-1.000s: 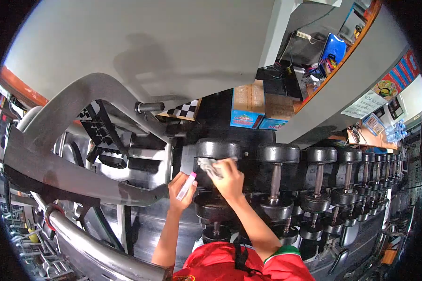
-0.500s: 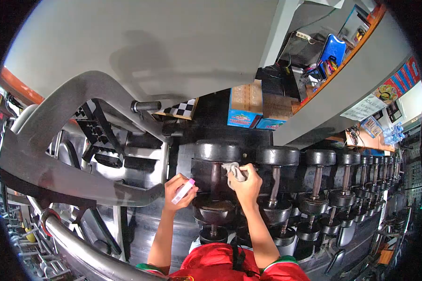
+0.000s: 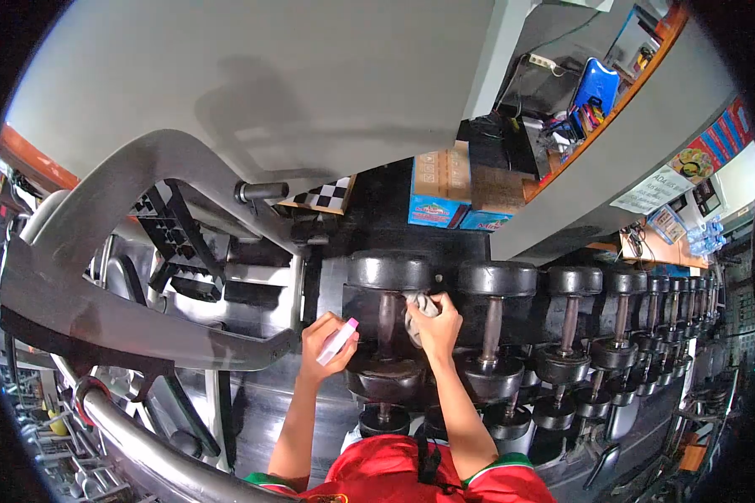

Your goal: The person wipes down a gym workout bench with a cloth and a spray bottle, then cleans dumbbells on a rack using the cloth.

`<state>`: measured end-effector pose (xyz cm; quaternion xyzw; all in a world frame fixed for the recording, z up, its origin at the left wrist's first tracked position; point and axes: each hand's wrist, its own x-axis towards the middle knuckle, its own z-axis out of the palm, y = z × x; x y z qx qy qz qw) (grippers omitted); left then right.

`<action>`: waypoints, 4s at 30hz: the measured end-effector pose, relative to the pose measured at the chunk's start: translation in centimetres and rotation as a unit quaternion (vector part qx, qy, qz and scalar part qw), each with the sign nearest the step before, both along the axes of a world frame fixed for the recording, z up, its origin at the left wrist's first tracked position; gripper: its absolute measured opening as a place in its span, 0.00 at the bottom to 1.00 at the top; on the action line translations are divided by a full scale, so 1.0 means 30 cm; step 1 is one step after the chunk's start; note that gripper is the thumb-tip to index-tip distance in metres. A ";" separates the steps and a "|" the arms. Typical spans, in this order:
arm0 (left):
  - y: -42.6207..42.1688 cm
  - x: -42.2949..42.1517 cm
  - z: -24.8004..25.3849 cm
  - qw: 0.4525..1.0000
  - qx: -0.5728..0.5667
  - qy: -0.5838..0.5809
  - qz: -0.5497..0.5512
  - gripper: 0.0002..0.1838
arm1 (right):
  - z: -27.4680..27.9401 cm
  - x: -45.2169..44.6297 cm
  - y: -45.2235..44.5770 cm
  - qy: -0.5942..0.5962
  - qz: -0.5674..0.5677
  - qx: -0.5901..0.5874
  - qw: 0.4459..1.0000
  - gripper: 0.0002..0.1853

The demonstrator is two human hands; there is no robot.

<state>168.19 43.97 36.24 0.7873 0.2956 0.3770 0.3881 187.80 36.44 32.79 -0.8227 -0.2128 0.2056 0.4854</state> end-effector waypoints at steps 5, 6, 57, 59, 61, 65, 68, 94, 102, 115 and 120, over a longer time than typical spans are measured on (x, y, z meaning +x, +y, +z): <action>-0.007 -0.028 -0.034 1.000 -0.011 -0.021 0.003 0.05 | 0.142 -0.048 -0.004 -0.209 0.116 0.114 0.964 0.13; -0.010 -0.027 -0.023 1.000 -0.011 -0.022 0.004 0.05 | 0.146 -0.047 0.000 -0.275 0.143 0.110 0.944 0.14; 0.038 -0.100 0.039 0.995 -0.064 -0.023 0.069 0.06 | 0.186 -0.011 0.218 -0.672 0.487 0.099 0.549 0.08; 0.070 -0.082 0.051 0.996 -0.065 -0.030 0.043 0.05 | 0.230 0.065 0.160 -0.638 0.490 0.103 0.585 0.06; 0.095 -0.045 0.083 0.992 -0.122 -0.032 0.025 0.05 | 0.234 0.099 0.116 -0.603 0.461 0.107 0.642 0.05; 0.127 0.028 0.137 0.978 -0.206 -0.018 -0.036 0.09 | 0.188 0.087 0.051 -0.554 0.357 0.100 0.746 0.03; 0.155 0.071 0.144 0.995 -0.066 -0.009 -0.068 0.11 | 0.123 0.083 -0.003 -0.503 0.271 0.052 0.819 0.02; 0.197 0.179 0.195 0.978 -0.160 0.107 -0.081 0.10 | 0.263 0.035 0.036 -0.136 0.054 0.203 0.968 0.20; 0.227 0.157 0.117 0.935 -0.324 -0.011 -0.145 0.10 | 0.164 0.010 0.058 -0.208 0.123 0.189 0.952 0.21; 0.233 0.152 0.080 0.900 -0.412 -0.058 -0.128 0.11 | -0.044 -0.010 0.086 0.176 -0.105 0.209 0.956 0.20; 0.230 0.156 0.075 0.898 -0.414 -0.086 -0.123 0.11 | -0.028 0.020 0.065 0.273 -0.111 0.198 0.935 0.21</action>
